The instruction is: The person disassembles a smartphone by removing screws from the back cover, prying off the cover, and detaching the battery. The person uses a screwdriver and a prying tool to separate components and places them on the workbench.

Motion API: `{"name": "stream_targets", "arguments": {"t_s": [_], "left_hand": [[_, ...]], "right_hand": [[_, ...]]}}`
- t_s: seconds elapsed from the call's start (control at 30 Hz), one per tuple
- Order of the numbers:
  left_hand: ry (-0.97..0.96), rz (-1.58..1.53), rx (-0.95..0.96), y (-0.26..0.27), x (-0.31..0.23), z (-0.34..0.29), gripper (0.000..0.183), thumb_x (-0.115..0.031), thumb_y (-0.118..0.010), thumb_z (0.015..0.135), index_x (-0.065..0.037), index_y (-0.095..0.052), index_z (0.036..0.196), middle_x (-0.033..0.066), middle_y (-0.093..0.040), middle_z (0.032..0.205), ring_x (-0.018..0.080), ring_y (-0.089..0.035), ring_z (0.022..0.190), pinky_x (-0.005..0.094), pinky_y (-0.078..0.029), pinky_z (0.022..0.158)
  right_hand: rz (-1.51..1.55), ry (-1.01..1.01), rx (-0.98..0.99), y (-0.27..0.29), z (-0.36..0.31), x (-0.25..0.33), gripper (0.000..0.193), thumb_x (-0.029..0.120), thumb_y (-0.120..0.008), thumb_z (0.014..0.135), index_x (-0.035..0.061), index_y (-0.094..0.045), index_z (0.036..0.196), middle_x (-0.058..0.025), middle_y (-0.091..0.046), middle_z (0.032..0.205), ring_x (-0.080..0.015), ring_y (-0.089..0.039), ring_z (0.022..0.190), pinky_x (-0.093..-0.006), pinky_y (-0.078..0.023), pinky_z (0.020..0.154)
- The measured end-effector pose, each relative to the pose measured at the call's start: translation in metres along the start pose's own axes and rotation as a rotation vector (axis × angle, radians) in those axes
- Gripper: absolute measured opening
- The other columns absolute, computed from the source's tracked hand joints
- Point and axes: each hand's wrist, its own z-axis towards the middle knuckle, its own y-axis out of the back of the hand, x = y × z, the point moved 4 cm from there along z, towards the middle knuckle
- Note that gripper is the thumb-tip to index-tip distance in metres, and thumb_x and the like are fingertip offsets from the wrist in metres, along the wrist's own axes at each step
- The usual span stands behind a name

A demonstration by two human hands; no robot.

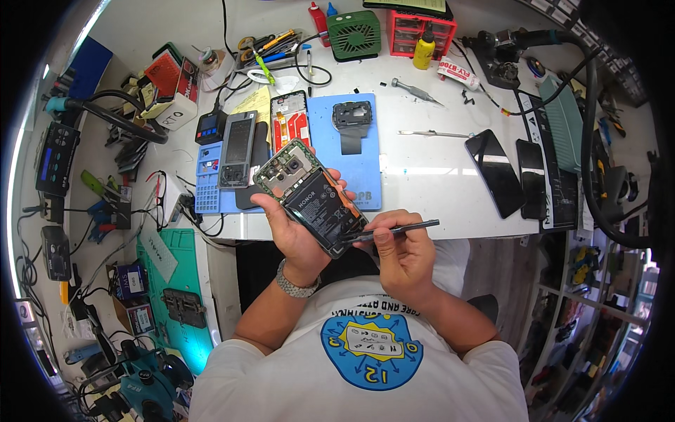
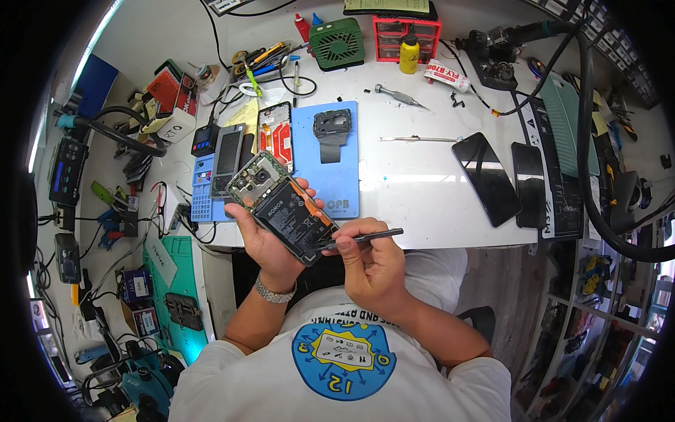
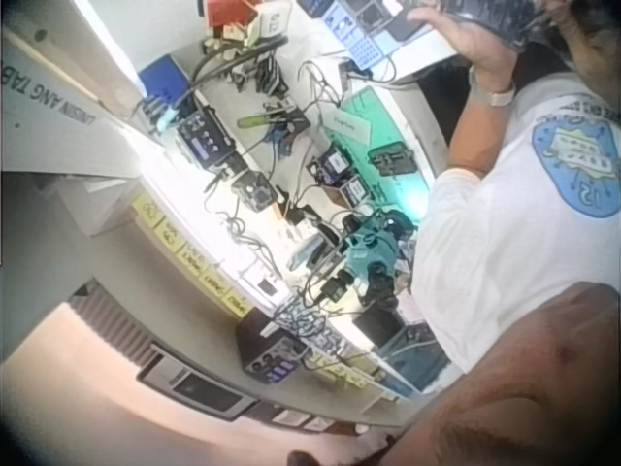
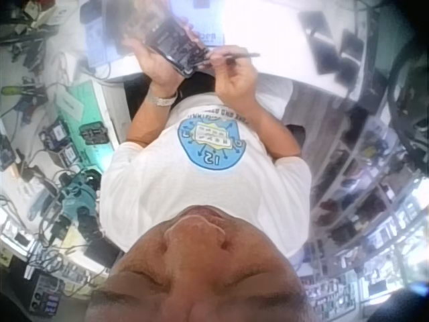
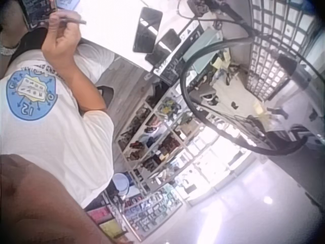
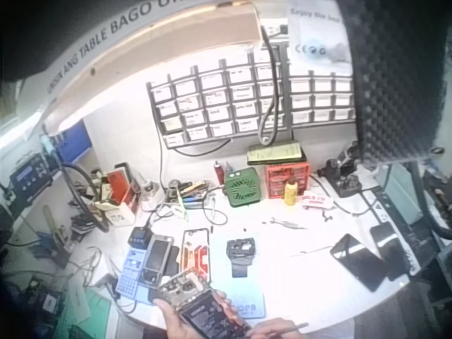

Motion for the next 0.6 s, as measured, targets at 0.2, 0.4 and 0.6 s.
{"name": "stream_targets", "arguments": {"t_s": [0.2,0.4,0.6], "left_hand": [[0.012,-0.042,0.015,-0.003,0.0,-0.001,0.112,-0.094,-0.021,0.097,0.002,-0.056,0.142,0.0168,-0.067,0.126,0.0306,-0.071,0.106,0.0459,-0.063,0.091],[0.063,0.0,-0.015,0.002,-0.001,-0.001,0.112,-0.094,-0.021,0.097,0.002,-0.057,0.14,0.0172,-0.067,0.124,0.0306,-0.073,0.103,0.0452,-0.065,0.087],[0.042,-0.011,0.025,0.0,-0.001,-0.002,0.111,-0.094,-0.022,0.097,0.002,-0.056,0.141,0.017,-0.066,0.126,0.0301,-0.072,0.104,0.0464,-0.065,0.088]], "right_hand": [[0.054,-0.046,-0.014,-0.001,0.0,-0.004,0.017,0.012,-0.059,0.113,-0.0034,-0.055,0.12,-0.0138,-0.066,0.111,-0.0172,-0.074,0.096,-0.0322,-0.065,0.087],[0.123,-0.26,0.007,0.008,0.007,-0.013,0.025,0.018,-0.059,0.114,-0.006,-0.055,0.12,-0.0165,-0.069,0.111,-0.0228,-0.078,0.094,-0.033,-0.066,0.085],[0.145,-0.333,-0.002,0.009,0.011,-0.015,0.027,0.018,-0.06,0.114,-0.0078,-0.057,0.12,-0.0181,-0.07,0.108,-0.0254,-0.079,0.093,-0.0332,-0.067,0.083]]}}
